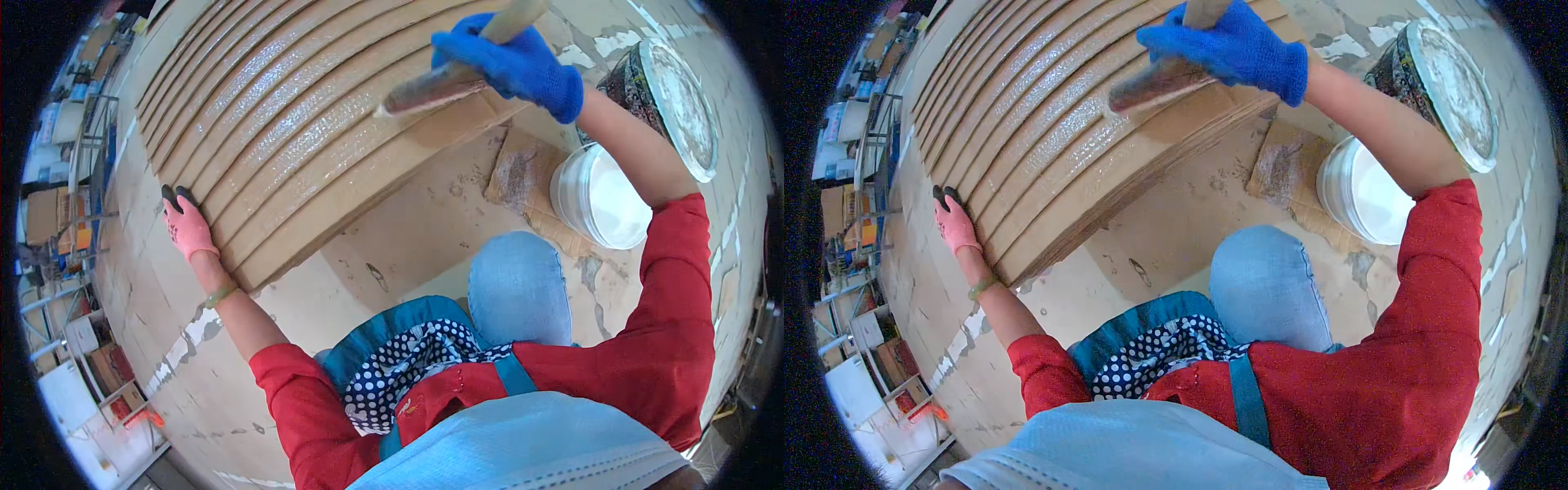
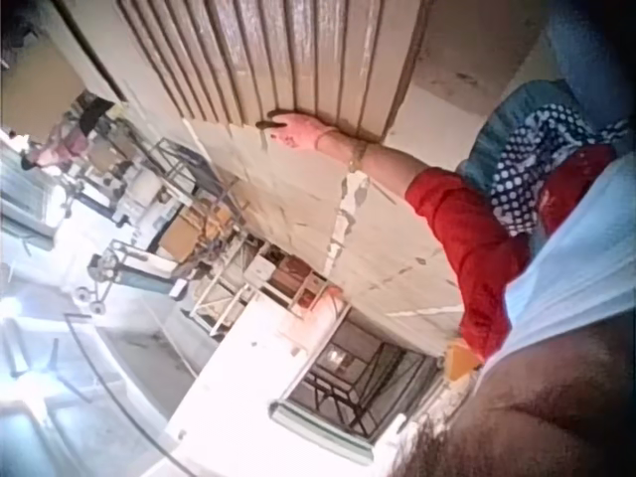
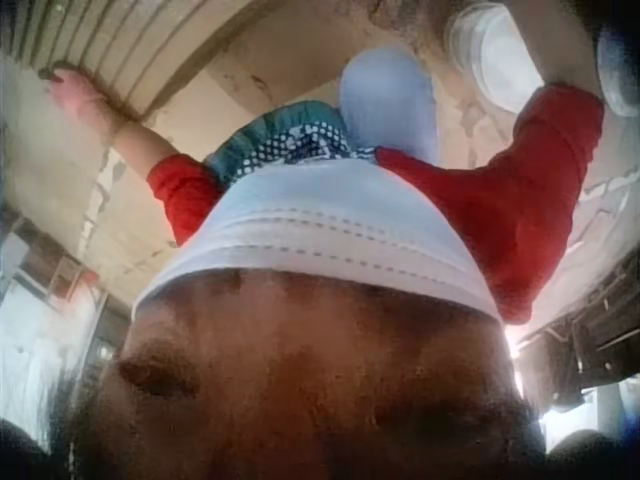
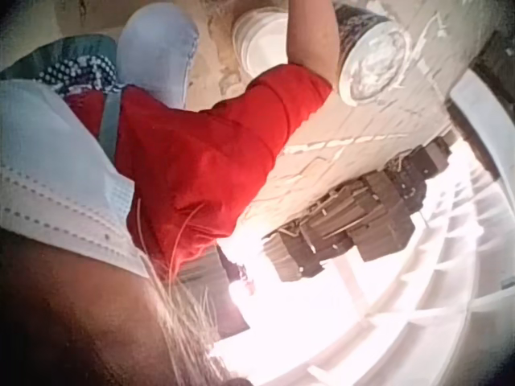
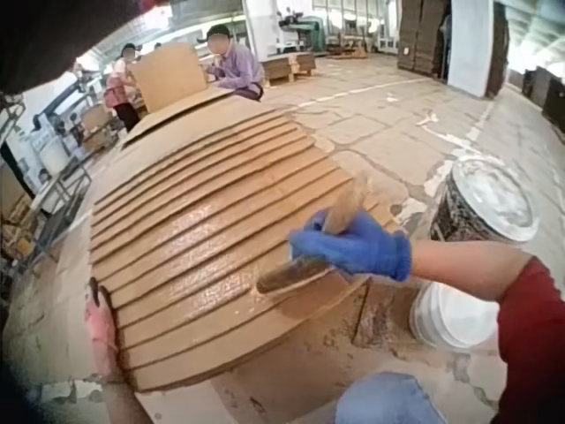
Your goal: Applying a white liquid coating to sheets of corrugated cardboard using a wide brush.
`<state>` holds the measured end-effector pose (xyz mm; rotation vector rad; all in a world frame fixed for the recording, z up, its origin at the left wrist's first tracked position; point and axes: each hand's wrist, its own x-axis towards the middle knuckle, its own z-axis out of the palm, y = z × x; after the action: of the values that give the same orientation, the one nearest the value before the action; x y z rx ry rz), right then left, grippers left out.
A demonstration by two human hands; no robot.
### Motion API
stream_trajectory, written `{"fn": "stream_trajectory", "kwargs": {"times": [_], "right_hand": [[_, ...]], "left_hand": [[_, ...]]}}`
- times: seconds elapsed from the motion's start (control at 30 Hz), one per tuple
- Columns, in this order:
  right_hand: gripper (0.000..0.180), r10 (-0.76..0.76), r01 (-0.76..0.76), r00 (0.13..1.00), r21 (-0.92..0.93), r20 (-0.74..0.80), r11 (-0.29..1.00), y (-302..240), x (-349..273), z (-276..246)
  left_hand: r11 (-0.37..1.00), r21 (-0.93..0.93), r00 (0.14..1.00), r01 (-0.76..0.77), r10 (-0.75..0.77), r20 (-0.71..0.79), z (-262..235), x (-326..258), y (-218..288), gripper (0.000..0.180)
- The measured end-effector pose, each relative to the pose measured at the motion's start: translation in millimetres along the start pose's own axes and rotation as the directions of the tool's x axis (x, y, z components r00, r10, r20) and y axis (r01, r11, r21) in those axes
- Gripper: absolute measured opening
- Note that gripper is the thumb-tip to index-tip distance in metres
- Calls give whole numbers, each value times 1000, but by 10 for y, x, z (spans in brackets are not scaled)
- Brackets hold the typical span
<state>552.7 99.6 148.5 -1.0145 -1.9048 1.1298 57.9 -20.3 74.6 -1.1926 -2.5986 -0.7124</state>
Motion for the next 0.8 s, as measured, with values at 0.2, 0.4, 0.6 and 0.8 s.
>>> {"fn": "stream_trajectory", "kwargs": {"times": [0.2, 0.4, 0.6, 0.8], "right_hand": [[28, -229, 294, 947, 327, -224, 898, -399, 970, 2], [26, -155, 314, 904, 372, -398, 873, -98, 2013, 161], [19, -289, 503, 777, 275, -560, 820, 587, 1291, 50], [14, -105, 145, 971, 179, -215, 973, 208, -80, 135]], "left_hand": [[1000, 22, 1000, 2, -2, -21, 53, 24, -119, 55], [1000, 17, 1000, 2, -2, -28, -13, 20, -10, 54], [1000, 18, 1000, 4, -3, -23, 68, 50, -104, 55], [995, 79, 998, 54, -51, -33, -100, -2, -153, 55]]}}
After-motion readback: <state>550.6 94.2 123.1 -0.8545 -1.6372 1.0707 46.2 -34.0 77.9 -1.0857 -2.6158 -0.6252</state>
